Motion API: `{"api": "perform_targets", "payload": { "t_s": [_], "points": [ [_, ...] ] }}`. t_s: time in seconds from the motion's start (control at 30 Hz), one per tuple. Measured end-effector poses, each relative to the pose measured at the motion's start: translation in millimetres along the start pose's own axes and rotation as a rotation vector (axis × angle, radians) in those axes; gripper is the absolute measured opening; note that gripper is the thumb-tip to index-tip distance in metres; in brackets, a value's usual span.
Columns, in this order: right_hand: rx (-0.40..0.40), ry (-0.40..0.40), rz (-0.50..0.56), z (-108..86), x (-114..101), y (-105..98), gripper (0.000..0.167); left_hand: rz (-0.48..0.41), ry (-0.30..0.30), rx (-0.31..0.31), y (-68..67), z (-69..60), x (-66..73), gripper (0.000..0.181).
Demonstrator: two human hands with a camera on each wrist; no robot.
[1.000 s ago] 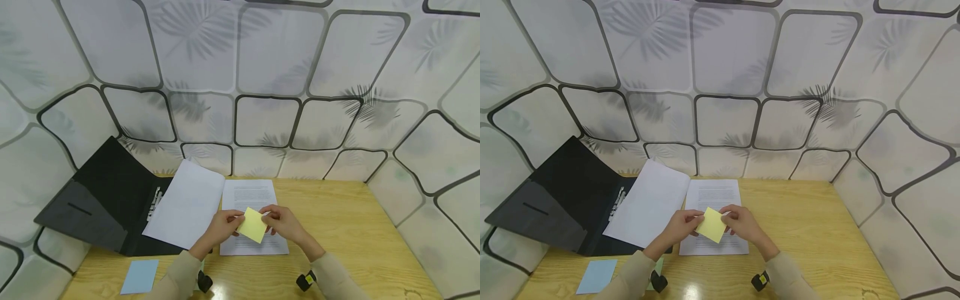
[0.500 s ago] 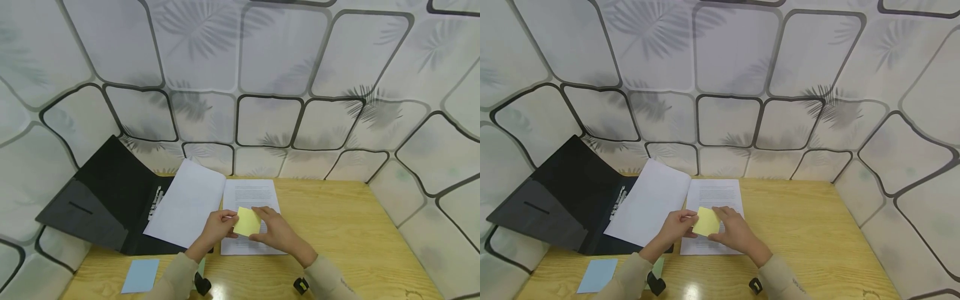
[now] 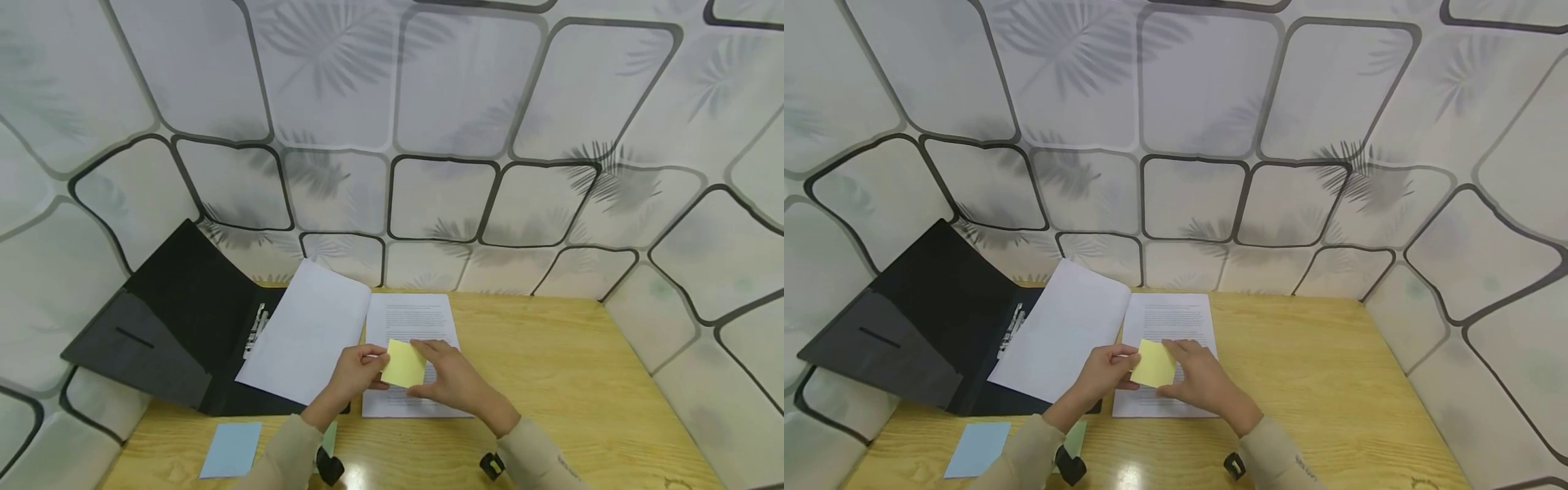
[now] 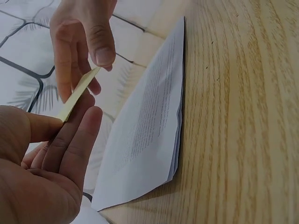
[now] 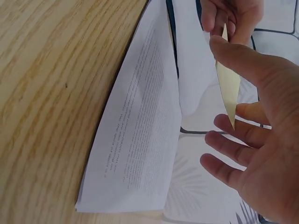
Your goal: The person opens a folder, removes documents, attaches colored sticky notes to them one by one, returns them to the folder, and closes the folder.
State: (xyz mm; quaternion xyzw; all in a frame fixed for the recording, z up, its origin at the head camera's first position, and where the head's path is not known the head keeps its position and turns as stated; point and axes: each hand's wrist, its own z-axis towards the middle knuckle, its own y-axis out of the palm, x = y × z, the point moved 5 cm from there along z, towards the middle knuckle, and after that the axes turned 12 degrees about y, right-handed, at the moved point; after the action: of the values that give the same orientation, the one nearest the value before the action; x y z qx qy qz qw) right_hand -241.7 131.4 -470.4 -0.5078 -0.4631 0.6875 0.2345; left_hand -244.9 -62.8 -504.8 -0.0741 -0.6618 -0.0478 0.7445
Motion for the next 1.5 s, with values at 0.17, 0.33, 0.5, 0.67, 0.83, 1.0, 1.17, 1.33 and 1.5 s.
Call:
{"api": "perform_targets", "payload": {
  "t_s": [0.17, 0.33, 0.5, 0.67, 0.83, 1.0, 1.17, 1.33, 1.5],
  "points": [
    [-0.019, -0.004, 0.03, -0.1, 2, 0, 0.081, -0.009, -0.002, -0.005, 0.5, -1.3, 0.9, 0.029],
    [-0.024, -0.02, 0.057, -0.3, 1, -3, 0.074, -0.024, -0.007, -0.006, 0.3, -2.6, 1.5, 0.029],
    [-0.043, -0.011, 0.065, 0.8, 1, -4, 0.08, -0.008, 0.0, 0.0, -0.1, -3.1, 2.7, 0.029],
    [-0.002, -0.031, 0.02, 1.9, 1, -5, 0.081, -0.002, 0.003, 0.002, 0.6, -4.0, 4.9, 0.029],
    [0.068, -0.075, -0.058, 1.0, -4, -7, 0.078, -0.013, -0.003, 0.012, 1.0, -4.4, 5.8, 0.029],
    [0.157, -0.124, -0.115, -0.5, -10, -12, 0.068, -0.025, -0.008, 0.02, 0.6, -3.8, 5.1, 0.029],
    [0.268, -0.208, -0.146, -1.2, -15, -17, 0.051, -0.051, -0.013, 0.007, 1.3, -2.7, 2.9, 0.029],
    [0.32, -0.222, -0.192, -3.5, -14, -16, 0.053, -0.069, -0.021, 0.021, 0.9, -2.7, 1.1, 0.029],
    [0.357, -0.095, -0.091, -3.3, -11, -14, 0.058, -0.077, -0.042, 0.086, 1.2, -4.6, 4.2, 0.029]
  ]
}}
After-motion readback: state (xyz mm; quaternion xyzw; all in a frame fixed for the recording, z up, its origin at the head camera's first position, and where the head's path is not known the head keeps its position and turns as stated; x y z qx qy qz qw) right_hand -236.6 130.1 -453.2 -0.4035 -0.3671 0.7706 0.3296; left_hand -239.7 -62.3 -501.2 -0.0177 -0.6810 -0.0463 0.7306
